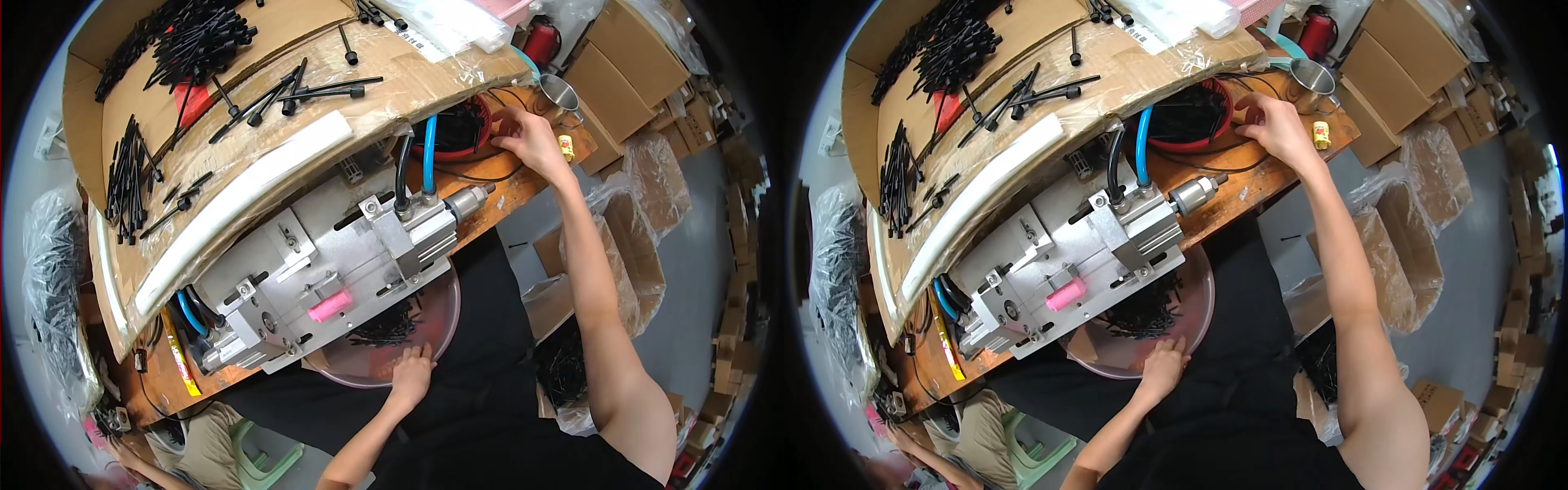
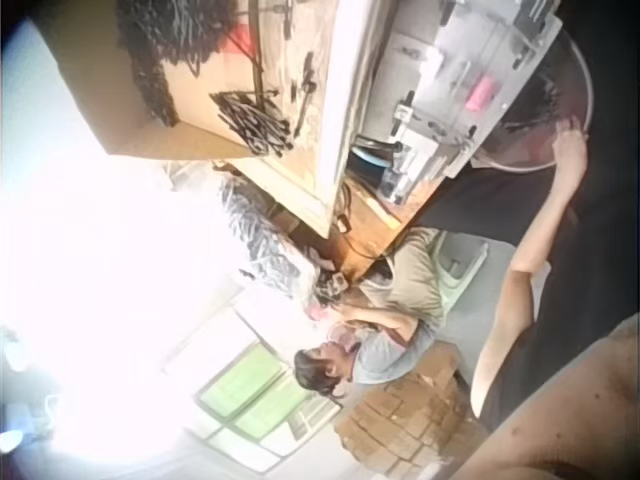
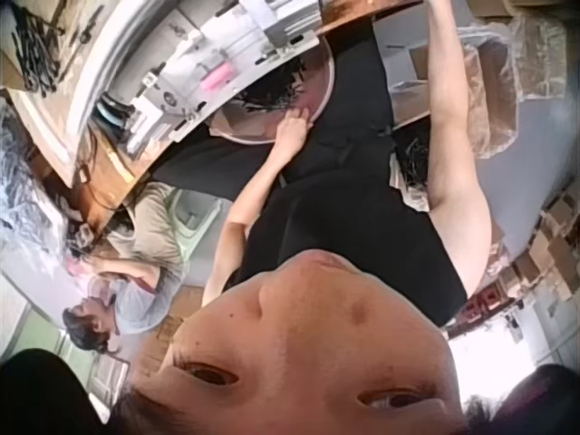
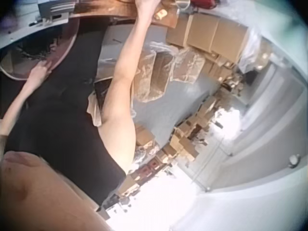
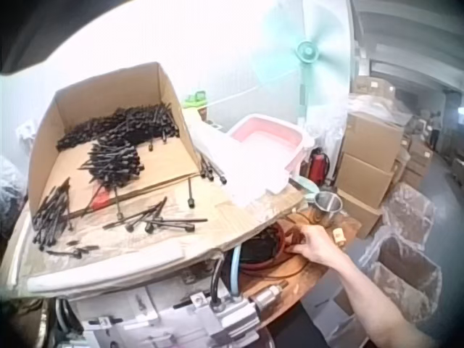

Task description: The person repeatedly picks up black cable ties from a cardboard box and inserts them into a metal assembly jig. They manipulate the ties within the jig's mechanism and then place the finished items into a pink plastic bowl below. The process is continuous and repetitive throughout the clip.

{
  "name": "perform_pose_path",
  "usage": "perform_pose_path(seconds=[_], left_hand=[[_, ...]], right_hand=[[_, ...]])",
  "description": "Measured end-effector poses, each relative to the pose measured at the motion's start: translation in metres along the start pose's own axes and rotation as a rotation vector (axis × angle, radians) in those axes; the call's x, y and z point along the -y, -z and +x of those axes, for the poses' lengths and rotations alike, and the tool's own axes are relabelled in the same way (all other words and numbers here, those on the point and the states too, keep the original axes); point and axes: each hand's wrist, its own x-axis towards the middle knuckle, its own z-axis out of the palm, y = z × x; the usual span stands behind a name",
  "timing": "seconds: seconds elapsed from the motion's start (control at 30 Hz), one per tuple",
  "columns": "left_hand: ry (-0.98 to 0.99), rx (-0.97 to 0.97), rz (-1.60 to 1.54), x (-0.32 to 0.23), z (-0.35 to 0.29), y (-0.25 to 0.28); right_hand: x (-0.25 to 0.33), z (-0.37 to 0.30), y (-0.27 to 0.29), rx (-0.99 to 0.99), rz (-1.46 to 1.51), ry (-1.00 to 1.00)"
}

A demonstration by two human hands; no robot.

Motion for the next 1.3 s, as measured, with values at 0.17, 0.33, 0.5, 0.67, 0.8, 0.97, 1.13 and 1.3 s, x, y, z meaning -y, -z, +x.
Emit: perform_pose_path(seconds=[0.17, 0.33, 0.5, 0.67, 0.8, 0.97, 1.13, 1.3], left_hand=[[-0.080, -0.079, -0.104, -0.002, -0.010, 0.003], [-0.252, -0.191, -0.302, -0.013, -0.048, 0.079], [-0.523, -0.488, -0.368, -0.033, -0.115, 0.277], [-0.138, -1.298, 0.072, 0.011, -0.088, 0.388], [-0.013, -1.181, 0.077, 0.022, -0.073, 0.422], [-0.102, -0.985, 0.279, 0.048, -0.045, 0.436], [-0.369, -1.109, 0.250, 0.026, -0.035, 0.436], [-0.458, -1.167, 0.071, -0.014, -0.018, 0.436]], right_hand=[[-0.017, -0.015, 0.006, -0.035, 0.124, 0.127], [0.045, -0.050, 0.047, -0.098, 0.193, 0.122], [0.150, -0.037, 0.054, -0.047, 0.261, 0.458], [0.242, 0.027, 0.016, 0.046, 0.142, 0.846], [0.271, 0.086, -0.022, 0.030, -0.030, 0.915], [0.305, 0.102, -0.038, 0.100, -0.102, 0.862], [0.313, 0.078, -0.045, 0.290, 0.259, 0.898], [0.302, 0.065, -0.015, 0.530, 0.400, 0.588]])
